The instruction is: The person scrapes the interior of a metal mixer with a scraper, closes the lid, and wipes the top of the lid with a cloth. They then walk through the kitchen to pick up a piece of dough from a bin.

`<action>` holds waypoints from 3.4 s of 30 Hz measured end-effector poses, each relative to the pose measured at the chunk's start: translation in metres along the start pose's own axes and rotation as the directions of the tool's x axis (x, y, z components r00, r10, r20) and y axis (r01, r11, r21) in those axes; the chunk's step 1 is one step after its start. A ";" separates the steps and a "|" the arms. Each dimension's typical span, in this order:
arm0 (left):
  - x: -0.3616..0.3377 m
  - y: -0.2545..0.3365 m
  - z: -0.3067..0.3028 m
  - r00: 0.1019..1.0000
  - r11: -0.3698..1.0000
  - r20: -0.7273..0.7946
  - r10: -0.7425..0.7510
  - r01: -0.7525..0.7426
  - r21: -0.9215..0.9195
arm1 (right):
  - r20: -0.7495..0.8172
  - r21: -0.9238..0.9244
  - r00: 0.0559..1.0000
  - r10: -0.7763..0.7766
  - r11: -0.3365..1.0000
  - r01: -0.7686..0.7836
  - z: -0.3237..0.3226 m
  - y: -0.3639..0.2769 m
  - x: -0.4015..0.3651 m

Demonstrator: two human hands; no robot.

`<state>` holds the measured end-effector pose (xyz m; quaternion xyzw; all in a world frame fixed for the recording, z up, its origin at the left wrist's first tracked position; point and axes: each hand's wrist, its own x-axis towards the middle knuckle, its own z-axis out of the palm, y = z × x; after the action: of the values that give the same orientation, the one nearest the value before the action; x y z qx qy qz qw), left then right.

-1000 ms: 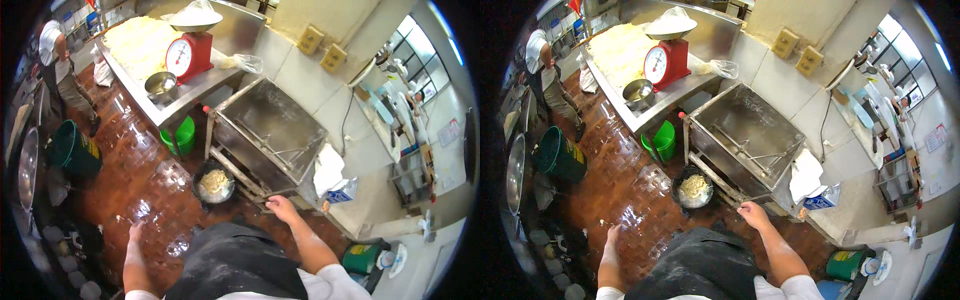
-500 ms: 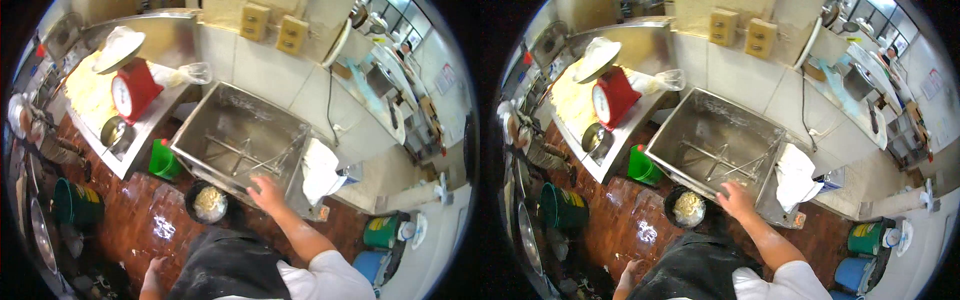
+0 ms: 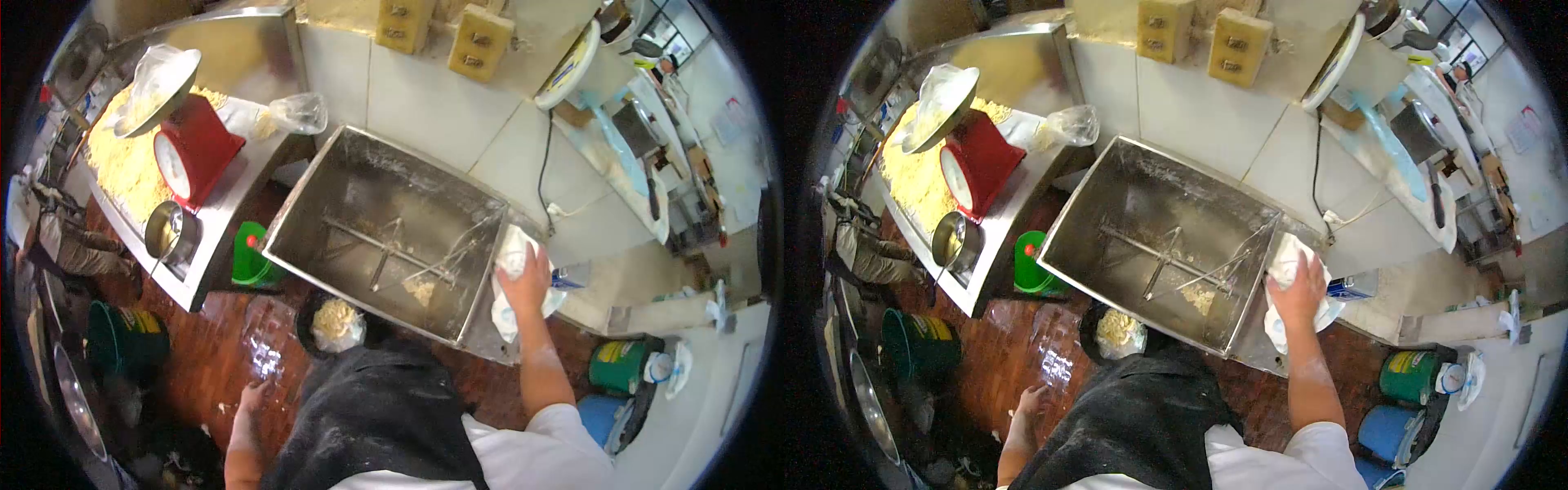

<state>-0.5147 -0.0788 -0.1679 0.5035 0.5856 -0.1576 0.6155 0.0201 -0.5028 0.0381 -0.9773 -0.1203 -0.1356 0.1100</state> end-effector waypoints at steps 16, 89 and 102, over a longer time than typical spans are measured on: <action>-0.029 0.273 0.092 0.760 0.770 -0.141 0.634 -0.637 0.032 | 0.643 0.218 0.752 -0.146 0.976 0.004 0.000 -0.150 -0.107; 0.009 0.371 0.043 0.728 0.759 0.240 0.643 -0.648 -0.068 | 0.246 0.135 0.965 -0.090 0.989 0.058 0.038 -0.147 -0.124; 0.009 0.387 0.048 0.739 0.662 -0.028 0.673 -0.619 -0.422 | 0.241 0.165 0.966 -0.090 0.985 0.050 0.039 -0.147 -0.125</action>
<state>-0.1818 0.0578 -0.0169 0.5285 0.3458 0.1636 0.7578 -0.1260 -0.3795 -0.0081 -0.9699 -0.1779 -0.0066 0.1663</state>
